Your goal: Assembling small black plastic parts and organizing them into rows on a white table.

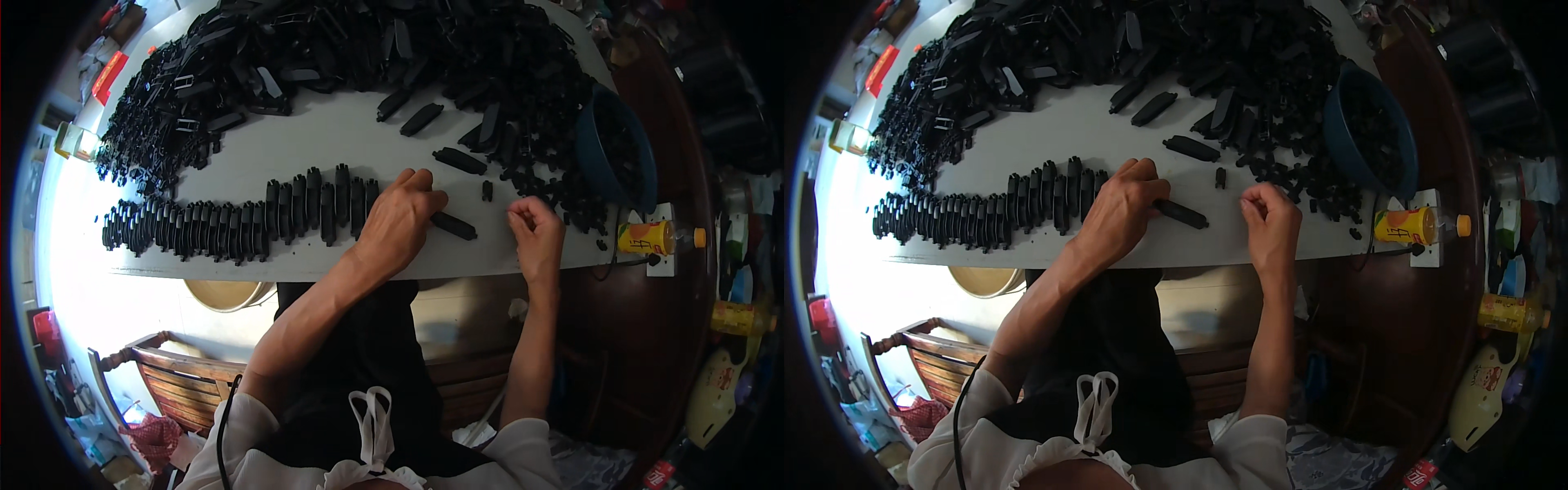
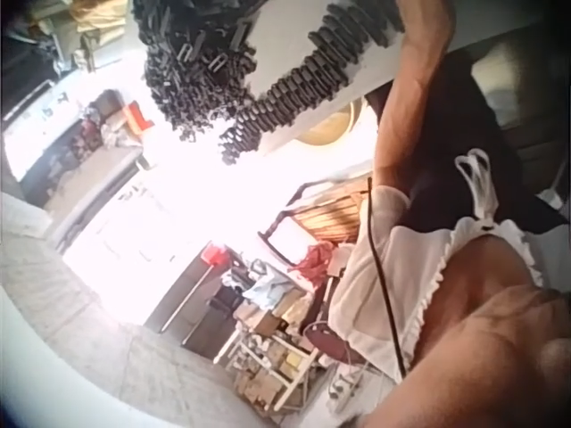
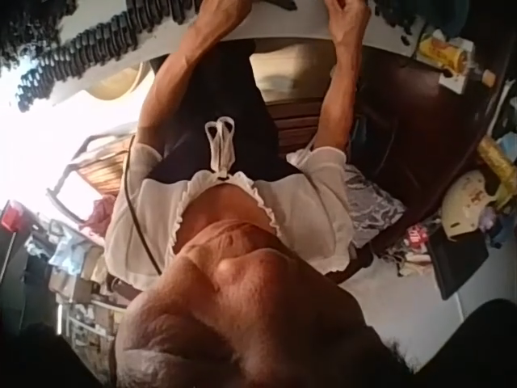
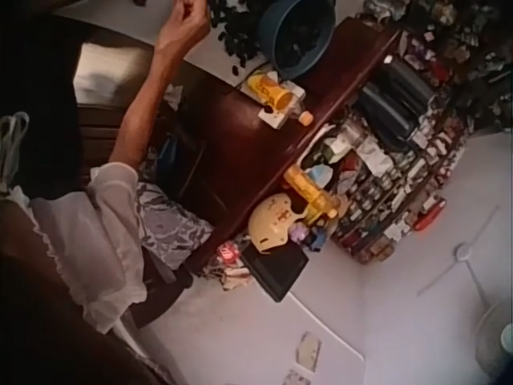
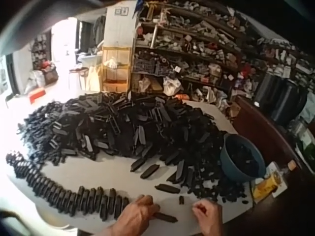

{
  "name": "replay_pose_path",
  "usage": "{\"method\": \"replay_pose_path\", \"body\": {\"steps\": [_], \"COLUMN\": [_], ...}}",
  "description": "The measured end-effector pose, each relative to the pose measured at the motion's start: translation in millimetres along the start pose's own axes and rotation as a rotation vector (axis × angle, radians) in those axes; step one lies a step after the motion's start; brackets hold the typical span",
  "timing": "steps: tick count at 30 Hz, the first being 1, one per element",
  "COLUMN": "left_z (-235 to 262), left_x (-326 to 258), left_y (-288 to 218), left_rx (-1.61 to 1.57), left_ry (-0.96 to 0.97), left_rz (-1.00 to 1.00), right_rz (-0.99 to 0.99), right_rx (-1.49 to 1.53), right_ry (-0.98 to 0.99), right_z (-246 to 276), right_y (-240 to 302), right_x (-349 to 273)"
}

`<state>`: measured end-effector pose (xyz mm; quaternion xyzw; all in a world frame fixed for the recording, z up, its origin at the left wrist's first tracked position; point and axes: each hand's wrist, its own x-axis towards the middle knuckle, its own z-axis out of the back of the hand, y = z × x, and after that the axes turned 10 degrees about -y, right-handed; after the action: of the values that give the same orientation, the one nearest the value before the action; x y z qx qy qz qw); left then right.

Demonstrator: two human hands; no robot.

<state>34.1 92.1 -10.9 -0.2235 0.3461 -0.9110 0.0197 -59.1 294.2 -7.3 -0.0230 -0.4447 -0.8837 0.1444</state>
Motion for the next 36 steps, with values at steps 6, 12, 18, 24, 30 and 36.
{"method": "replay_pose_path", "body": {"steps": [6, 12, 18, 24, 30, 36], "left_z": [3.0, 14.3, 35.3, 49.7, 23.6, -21.4], "left_x": [0.4, 1.3, 19.6, 40.2, 50.6, 56.2], "left_y": [-2.1, 1.7, 7.1, 14.7, 18.0, 4.6], "left_rx": [0.024, 0.181, 0.143, 0.093, 0.199, 0.291], "left_ry": [0.012, -0.007, -0.192, -0.258, -0.127, -0.096], "left_rz": [-0.007, -0.025, 0.022, 0.054, -0.040, -0.053], "right_rz": [0.129, 0.346, 0.275, 0.286, 0.418, 0.207], "right_rx": [-0.112, -0.052, 0.018, 0.060, 0.009, -0.291], "right_ry": [-0.036, 0.235, 0.137, 0.156, 0.067, -0.202], "right_z": [-21.0, -19.5, -54.5, -83.4, -74.3, -44.1], "right_y": [16.9, 29.5, 44.8, 68.3, 56.0, 30.9], "right_x": [15.6, 1.3, -34.0, -40.8, -33.2, 1.9]}}
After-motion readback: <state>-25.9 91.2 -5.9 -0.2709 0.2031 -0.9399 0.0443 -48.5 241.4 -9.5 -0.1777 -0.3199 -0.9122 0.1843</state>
